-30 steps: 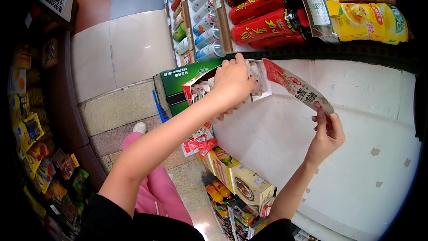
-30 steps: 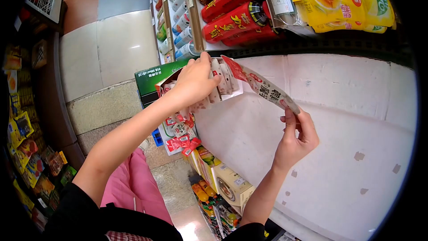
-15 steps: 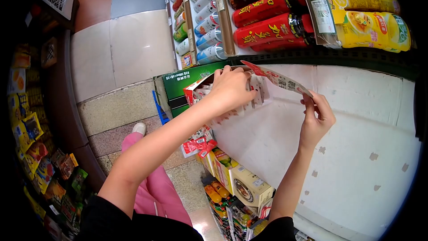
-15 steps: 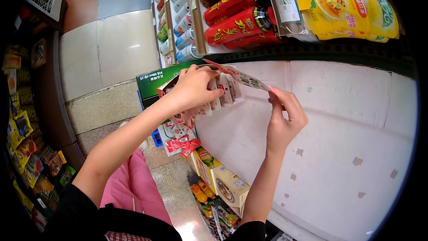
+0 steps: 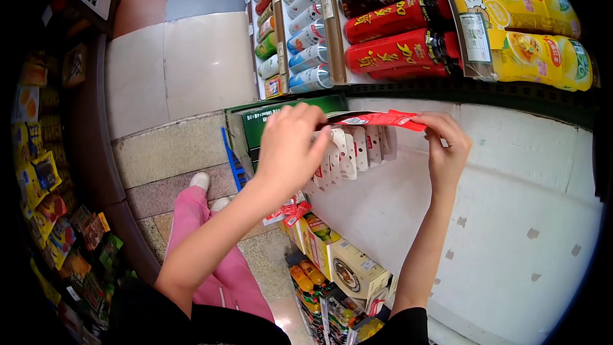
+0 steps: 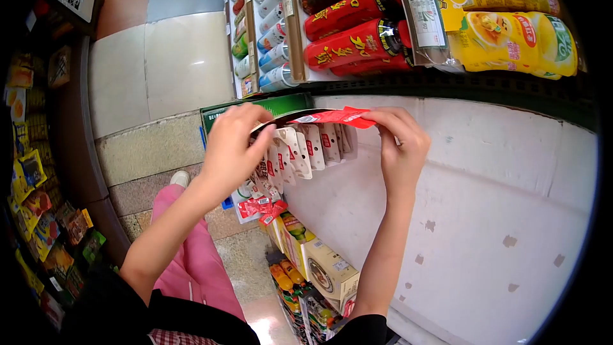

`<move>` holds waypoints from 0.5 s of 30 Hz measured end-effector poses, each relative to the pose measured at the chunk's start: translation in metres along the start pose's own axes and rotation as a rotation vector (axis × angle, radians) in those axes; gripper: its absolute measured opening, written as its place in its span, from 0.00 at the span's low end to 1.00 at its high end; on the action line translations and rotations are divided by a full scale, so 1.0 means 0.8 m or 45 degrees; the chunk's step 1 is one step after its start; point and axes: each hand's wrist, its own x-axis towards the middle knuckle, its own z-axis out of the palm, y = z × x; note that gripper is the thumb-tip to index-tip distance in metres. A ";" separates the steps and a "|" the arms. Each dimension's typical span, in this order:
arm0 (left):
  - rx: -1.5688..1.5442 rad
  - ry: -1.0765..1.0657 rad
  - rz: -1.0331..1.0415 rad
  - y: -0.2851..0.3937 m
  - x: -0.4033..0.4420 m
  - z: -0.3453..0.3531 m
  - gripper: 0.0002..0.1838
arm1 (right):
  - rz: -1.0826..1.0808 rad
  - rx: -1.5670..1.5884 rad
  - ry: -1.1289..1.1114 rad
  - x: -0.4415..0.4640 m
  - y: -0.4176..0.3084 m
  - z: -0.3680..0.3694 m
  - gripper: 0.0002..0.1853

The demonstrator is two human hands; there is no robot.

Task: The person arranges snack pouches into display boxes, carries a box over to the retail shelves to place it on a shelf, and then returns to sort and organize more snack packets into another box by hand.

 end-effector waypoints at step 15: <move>-0.450 -0.113 0.258 -0.087 -0.051 -0.010 0.71 | -0.054 -0.042 -0.056 0.001 -0.011 0.033 0.15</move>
